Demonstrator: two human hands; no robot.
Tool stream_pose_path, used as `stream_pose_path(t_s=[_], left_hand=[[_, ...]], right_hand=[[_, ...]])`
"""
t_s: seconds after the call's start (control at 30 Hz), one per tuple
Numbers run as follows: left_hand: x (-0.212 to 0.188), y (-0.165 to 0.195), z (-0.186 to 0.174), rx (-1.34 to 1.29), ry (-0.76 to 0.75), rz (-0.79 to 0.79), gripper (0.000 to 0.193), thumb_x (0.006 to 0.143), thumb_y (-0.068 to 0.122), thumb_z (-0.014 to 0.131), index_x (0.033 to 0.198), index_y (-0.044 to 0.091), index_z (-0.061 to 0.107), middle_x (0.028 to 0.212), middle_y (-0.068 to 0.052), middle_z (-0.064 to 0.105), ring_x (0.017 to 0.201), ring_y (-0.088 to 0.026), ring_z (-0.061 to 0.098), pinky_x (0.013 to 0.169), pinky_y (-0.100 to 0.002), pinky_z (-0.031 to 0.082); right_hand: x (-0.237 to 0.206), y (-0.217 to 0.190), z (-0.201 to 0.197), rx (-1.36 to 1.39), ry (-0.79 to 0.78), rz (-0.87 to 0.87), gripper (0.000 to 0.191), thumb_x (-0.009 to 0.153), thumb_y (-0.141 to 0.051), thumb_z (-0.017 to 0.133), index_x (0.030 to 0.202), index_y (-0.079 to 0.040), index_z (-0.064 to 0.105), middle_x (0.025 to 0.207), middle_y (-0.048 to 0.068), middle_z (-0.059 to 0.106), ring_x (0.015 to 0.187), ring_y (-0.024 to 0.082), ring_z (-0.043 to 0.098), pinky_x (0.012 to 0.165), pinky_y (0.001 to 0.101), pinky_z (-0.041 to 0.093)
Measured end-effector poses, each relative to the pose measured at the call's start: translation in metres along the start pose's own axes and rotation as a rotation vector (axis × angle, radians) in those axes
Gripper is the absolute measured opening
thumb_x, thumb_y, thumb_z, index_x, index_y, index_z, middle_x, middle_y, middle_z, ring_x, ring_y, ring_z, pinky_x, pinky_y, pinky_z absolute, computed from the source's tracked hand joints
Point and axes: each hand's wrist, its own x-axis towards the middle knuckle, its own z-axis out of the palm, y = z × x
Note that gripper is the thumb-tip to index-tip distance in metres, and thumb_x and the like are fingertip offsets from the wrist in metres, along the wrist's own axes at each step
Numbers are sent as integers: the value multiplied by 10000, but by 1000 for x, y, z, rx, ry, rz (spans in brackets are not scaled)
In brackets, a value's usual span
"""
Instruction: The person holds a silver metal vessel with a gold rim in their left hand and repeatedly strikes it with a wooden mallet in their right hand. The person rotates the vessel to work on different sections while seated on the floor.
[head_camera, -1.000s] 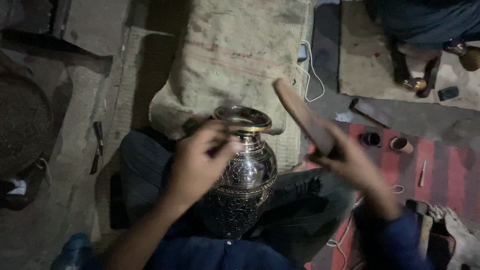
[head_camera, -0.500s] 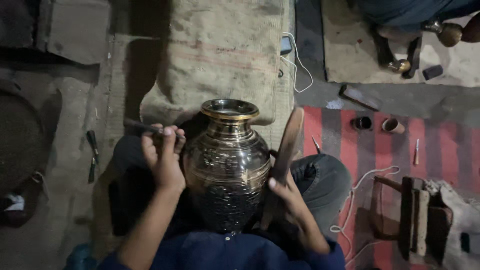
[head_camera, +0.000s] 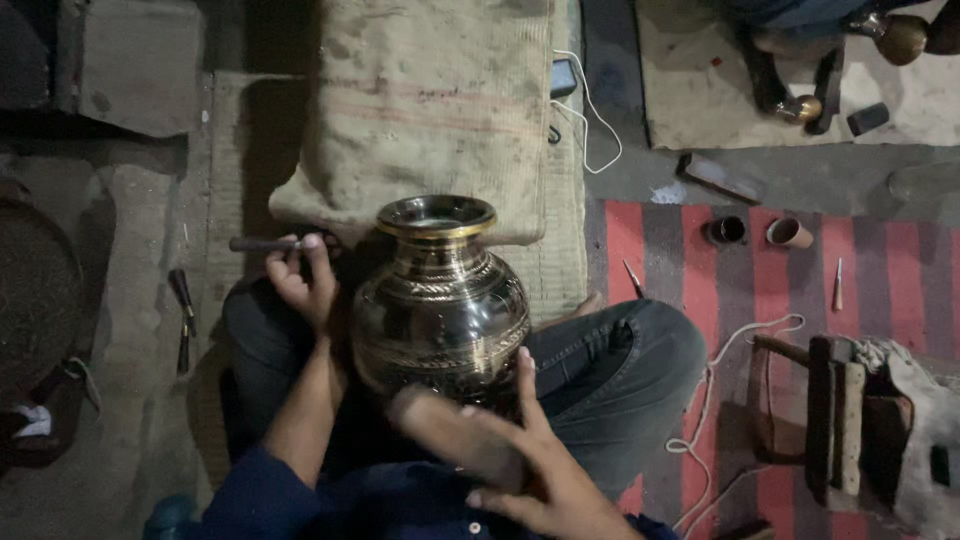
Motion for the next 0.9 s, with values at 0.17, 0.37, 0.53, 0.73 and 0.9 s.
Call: stream_pose_path(t_s=[0.17,0.37,0.53,0.73,0.9], left_hand=[[-7,-1,-9,-237,-46,-108,267,1046,149,694,1253,119,528,1127,-47,670,980,-158,660,820,-329,579],[-48,15,-22,-315,-199,-341,323,1016,135,695,1296,143,535,1080,-43,664,931,-145,650,814,-303,575],[-84,53,-14,-314,-464,-320,359,1024,118,710,1323,90,513,1080,-74,685,949,-178,686,849,-338,594],[-70,98,28,103,-856,-344,379,950,147,748,1265,62,555,1037,-68,731,957,-160,745,842,-307,637],[-71,115,60,471,-1024,-366,498,843,166,769,1295,72,582,946,-71,765,853,-166,794,727,-287,646]], right_hand=[[-24,59,9,489,262,393,995,812,-140,887,1599,-88,281,1595,281,407,1481,378,383,1223,468,308],[-14,102,-23,509,412,208,890,883,-191,721,1612,-49,230,1657,125,340,1528,268,317,1219,404,259],[33,119,-46,803,419,511,825,868,-209,663,1587,-122,267,1552,114,435,1394,289,435,1105,447,387],[34,111,-74,251,597,482,838,859,-204,757,1581,-64,355,1429,131,570,1281,244,550,1061,371,456],[20,63,-111,-279,422,321,969,749,-148,861,1552,-60,325,1326,200,596,1156,286,612,954,407,505]])
